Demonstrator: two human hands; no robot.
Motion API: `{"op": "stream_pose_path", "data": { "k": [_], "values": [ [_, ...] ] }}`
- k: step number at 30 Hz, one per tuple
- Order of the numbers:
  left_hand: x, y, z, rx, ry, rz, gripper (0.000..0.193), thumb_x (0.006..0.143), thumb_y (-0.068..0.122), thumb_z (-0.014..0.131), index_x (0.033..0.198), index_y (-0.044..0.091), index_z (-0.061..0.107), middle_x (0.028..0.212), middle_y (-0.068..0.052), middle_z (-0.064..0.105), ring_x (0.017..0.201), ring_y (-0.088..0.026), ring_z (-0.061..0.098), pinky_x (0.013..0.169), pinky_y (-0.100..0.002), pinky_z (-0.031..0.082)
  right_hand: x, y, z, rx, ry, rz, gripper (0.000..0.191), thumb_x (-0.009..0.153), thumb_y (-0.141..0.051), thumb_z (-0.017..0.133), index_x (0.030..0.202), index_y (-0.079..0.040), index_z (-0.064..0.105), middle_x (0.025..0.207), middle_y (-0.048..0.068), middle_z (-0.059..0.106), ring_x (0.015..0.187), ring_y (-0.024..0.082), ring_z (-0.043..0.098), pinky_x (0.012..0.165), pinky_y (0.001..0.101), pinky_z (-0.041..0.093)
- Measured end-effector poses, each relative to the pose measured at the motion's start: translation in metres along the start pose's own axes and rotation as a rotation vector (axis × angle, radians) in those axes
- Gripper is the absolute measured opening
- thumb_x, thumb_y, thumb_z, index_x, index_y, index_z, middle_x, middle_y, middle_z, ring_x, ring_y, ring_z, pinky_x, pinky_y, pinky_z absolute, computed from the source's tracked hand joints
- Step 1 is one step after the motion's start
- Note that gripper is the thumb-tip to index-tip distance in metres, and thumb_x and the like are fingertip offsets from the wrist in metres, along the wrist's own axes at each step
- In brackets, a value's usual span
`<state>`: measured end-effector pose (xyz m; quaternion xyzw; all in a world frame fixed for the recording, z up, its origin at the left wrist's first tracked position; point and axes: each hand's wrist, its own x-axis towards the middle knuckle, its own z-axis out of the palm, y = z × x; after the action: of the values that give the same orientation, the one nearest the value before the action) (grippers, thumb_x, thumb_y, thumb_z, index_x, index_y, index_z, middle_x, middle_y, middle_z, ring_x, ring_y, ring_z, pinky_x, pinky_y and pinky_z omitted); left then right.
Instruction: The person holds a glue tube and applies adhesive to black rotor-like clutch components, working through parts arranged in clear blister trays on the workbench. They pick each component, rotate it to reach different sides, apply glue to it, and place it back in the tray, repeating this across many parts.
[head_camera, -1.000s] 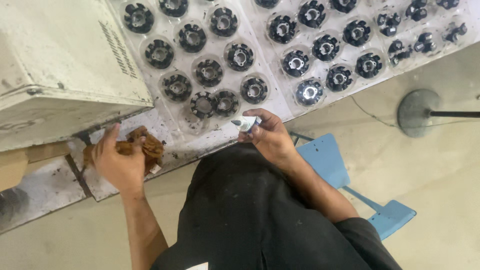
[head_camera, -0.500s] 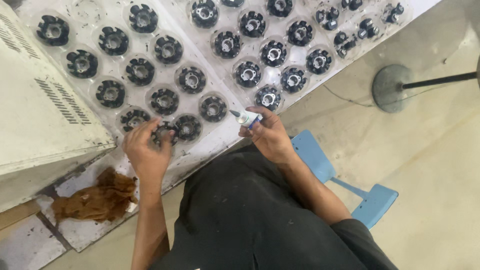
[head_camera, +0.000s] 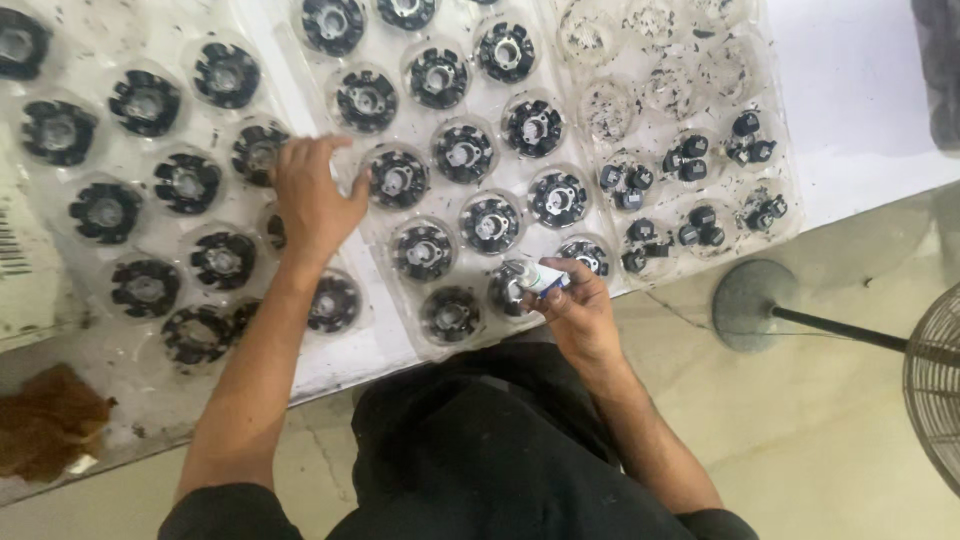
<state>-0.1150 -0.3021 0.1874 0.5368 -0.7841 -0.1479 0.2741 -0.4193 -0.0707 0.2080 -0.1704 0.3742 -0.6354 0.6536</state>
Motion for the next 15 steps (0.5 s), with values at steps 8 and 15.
{"op": "stream_pose_path", "data": {
  "k": [8,15],
  "values": [
    [0.067,-0.061,0.103,0.517,0.036,0.208,0.020,0.087,0.033,0.077,0.102,0.019,0.077,0.149,-0.030,0.051,0.139,-0.053,0.036,0.112,-0.069,0.013,0.044,-0.007,-0.081,-0.062,-0.065,0.049,0.040,0.095,-0.013,0.081,0.130,-0.002,0.066,0.118,0.015,0.072,0.103,0.027,0.070,0.092,0.0451,0.058],
    [0.066,-0.059,0.113,0.362,-0.062,0.177,0.050,0.102,0.052,0.075,0.101,0.002,0.075,0.128,-0.033,0.059,0.128,-0.050,0.047,0.110,-0.069,0.021,0.041,0.016,-0.120,-0.027,-0.087,-0.021,0.042,0.094,-0.011,0.081,0.131,-0.003,0.064,0.126,0.015,0.069,0.110,0.029,0.068,0.092,0.0442,0.055]
  ]
}}
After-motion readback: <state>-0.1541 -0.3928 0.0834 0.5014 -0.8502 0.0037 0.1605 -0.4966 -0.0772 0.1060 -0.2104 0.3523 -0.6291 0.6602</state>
